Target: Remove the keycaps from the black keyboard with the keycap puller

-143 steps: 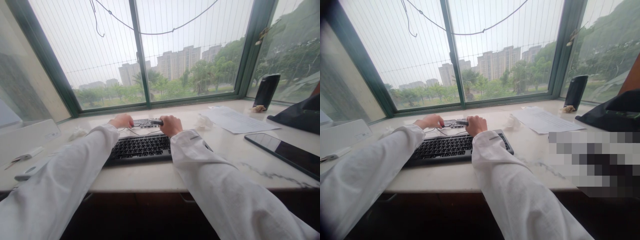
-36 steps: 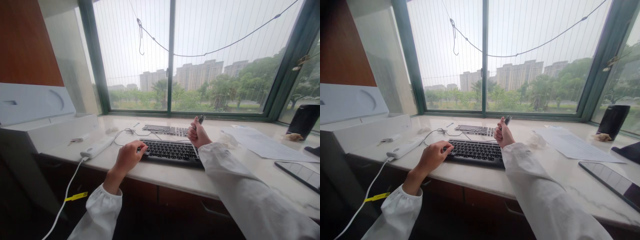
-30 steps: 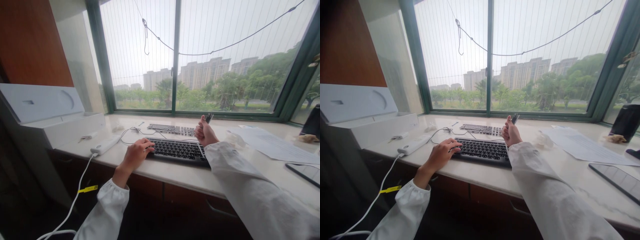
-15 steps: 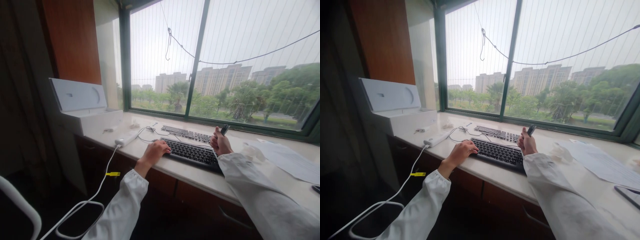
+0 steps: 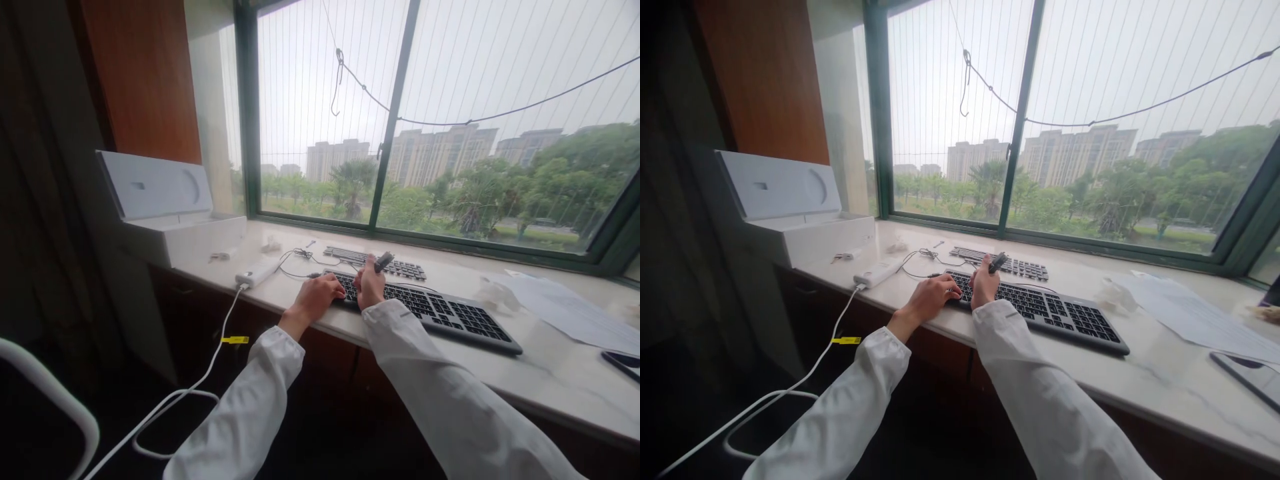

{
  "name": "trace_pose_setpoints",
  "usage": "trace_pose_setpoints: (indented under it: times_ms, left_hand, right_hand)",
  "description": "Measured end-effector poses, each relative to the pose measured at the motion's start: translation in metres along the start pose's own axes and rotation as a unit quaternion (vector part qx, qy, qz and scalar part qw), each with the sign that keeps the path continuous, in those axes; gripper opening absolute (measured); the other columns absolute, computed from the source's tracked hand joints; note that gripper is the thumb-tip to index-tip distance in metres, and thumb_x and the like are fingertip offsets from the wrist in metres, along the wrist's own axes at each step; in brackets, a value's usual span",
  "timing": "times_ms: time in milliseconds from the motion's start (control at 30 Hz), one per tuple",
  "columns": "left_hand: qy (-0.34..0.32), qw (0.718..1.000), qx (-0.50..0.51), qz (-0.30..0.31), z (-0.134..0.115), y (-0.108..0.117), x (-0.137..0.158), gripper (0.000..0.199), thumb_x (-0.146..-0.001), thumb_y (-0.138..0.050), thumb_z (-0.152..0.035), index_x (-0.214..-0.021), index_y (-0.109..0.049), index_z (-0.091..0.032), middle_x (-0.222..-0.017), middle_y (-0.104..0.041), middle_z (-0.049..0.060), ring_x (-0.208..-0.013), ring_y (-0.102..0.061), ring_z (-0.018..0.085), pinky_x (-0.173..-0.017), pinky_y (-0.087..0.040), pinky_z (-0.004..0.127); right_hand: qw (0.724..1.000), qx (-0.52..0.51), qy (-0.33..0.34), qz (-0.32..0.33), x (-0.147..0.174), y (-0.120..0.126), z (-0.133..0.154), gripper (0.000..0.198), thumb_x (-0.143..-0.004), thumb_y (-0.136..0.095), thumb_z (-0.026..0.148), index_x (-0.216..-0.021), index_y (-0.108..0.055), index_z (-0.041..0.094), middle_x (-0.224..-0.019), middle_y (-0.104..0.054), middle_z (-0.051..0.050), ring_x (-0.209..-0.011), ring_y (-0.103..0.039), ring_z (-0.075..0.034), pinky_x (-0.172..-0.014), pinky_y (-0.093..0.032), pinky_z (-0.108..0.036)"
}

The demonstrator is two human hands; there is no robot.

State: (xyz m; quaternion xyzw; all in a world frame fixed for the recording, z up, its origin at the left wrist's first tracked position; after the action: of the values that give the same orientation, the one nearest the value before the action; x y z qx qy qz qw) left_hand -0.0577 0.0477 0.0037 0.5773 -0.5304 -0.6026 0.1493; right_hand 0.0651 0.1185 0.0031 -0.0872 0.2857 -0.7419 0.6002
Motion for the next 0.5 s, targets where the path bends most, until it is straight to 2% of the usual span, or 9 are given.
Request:
trace_pose_setpoints:
  times_ms: [200,333,500]
  left_hand:
    - [-0.011,1.0,-0.01,0.002,0.0,0.001,-0.001,0.019,-0.089,-0.054,-0.034,-0.094,-0.07,-0.025,-0.102,-0.067,0.0,-0.083,-0.064,0.015,-0.071,-0.046,0.024]
    - [-0.011,1.0,-0.008,0.002,0.002,0.0,-0.001,0.018,-0.089,-0.055,-0.034,-0.093,-0.07,-0.025,-0.102,-0.067,0.001,-0.084,-0.064,0.015,-0.071,-0.046,0.024]
    - [-0.016,1.0,-0.013,-0.005,0.004,-0.002,-0.001,0.017,-0.089,-0.055,-0.033,-0.093,-0.069,-0.025,-0.102,-0.067,0.0,-0.084,-0.064,0.015,-0.069,-0.045,0.024]
  right_hand:
    - [0.998,0.044,0.048,-0.015,0.006,-0.009,-0.005,0.046,-0.077,-0.056,0.062,-0.062,-0.032,0.025,-0.042,-0.031,0.009,-0.035,-0.03,-0.008,-0.033,-0.025,-0.024]
    - [0.995,0.079,0.066,-0.009,0.004,-0.009,-0.008,0.044,-0.077,-0.052,0.063,-0.065,-0.036,0.025,-0.042,-0.032,0.009,-0.035,-0.032,-0.009,-0.034,-0.026,-0.025]
    - [0.972,0.201,0.121,-0.02,-0.002,-0.01,-0.015,0.044,-0.081,-0.042,0.064,-0.064,-0.043,0.023,-0.043,-0.039,0.005,-0.039,-0.039,-0.012,-0.038,-0.029,-0.026]
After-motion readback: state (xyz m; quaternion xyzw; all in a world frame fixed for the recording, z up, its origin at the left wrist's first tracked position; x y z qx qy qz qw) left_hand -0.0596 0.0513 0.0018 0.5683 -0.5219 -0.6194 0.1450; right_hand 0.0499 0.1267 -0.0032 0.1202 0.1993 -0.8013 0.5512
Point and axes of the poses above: each hand's wrist, its own x-axis away from the middle knuckle, its own y-axis out of the back of the hand, z = x × y, the point moved 3 cm from there along -x, towards the middle knuckle
